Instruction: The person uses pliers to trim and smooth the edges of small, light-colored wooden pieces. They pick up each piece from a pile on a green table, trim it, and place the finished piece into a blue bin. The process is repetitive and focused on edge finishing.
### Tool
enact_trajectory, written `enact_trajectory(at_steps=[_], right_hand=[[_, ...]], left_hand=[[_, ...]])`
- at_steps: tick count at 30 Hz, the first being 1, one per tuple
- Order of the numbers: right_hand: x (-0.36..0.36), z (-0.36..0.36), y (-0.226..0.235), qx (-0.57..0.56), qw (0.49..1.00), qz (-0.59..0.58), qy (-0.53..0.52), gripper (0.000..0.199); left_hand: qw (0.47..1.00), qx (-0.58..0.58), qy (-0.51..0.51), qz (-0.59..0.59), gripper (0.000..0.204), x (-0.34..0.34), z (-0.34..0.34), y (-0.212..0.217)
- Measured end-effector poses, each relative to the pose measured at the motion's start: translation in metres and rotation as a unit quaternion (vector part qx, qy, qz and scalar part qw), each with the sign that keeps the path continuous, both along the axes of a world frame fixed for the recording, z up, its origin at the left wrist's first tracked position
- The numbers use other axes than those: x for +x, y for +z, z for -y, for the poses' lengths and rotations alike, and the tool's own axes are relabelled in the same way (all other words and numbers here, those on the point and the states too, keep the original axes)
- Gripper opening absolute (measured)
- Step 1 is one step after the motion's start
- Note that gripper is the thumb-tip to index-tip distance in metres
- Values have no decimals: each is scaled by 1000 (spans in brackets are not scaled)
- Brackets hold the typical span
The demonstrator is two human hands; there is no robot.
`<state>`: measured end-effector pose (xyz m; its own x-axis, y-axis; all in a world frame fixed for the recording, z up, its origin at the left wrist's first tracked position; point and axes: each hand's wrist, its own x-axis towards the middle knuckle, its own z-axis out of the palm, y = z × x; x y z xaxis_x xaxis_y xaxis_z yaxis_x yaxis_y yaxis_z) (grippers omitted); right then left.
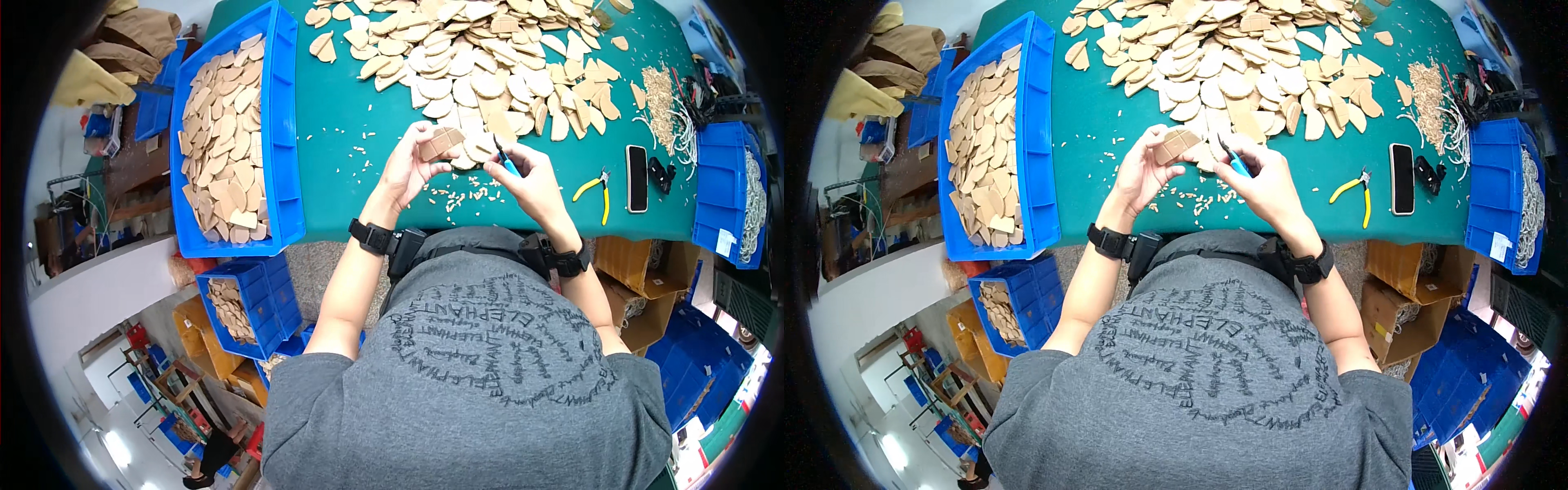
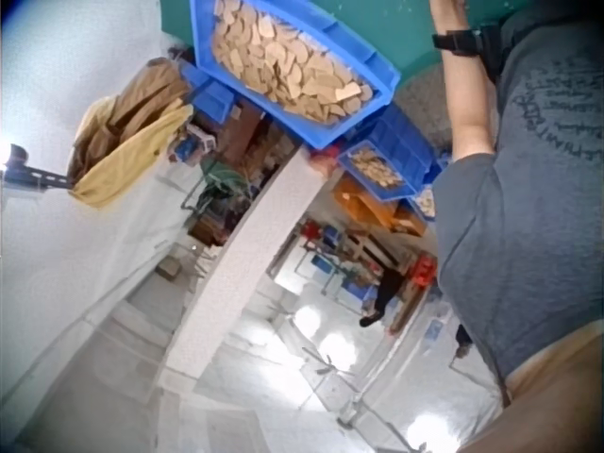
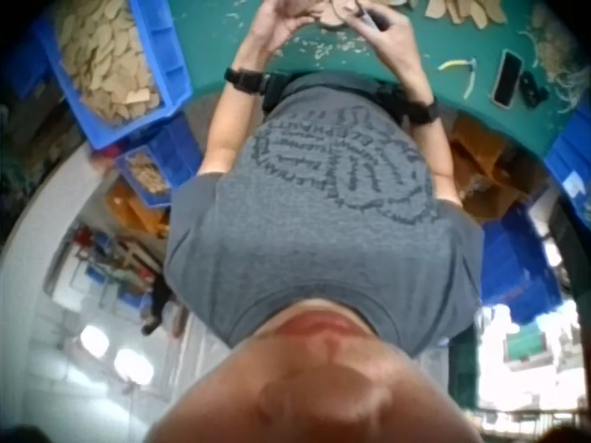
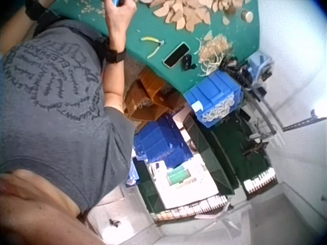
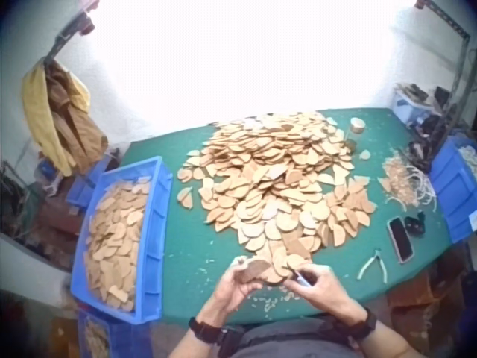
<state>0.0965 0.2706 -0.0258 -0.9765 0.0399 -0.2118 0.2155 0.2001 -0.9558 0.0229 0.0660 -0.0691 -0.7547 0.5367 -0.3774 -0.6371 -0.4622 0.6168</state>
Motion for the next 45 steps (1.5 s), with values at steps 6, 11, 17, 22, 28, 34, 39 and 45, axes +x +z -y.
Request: enact_trajectory(at_steps=[6, 11, 17, 22, 28, 34, 39, 45], right_hand=[[-8, 13, 5, -8, 999, -30, 20, 25], [-10, 13, 7, 17, 998, -46, 50, 26], [-13, 10, 29, 22, 996, -21, 87, 23], [-13, 9, 40, 70, 992, -40, 96, 24], [-12, 12, 38, 77, 991, -72, 85, 24], [-13, 13, 22, 94, 987, -109, 78, 22], [-13, 15, 27, 27, 998, -11, 49, 20], [-13, 14, 34, -16, 999, -21, 34, 18]], left_hand=[[978, -120, 58, -159, 24, 17, 1, 38], [956, -196, 39, -216, 41, 26, 4, 70], [935, -251, 13, -248, 37, 31, 5, 82], [931, -251, 7, -266, 37, 32, 4, 85], [913, -281, 17, -295, 37, 34, 5, 82], [904, -307, 19, -296, 35, 35, 7, 83], [943, -239, 19, -232, 38, 33, 13, 79], [988, -88, 34, -119, 41, 33, 20, 77]])
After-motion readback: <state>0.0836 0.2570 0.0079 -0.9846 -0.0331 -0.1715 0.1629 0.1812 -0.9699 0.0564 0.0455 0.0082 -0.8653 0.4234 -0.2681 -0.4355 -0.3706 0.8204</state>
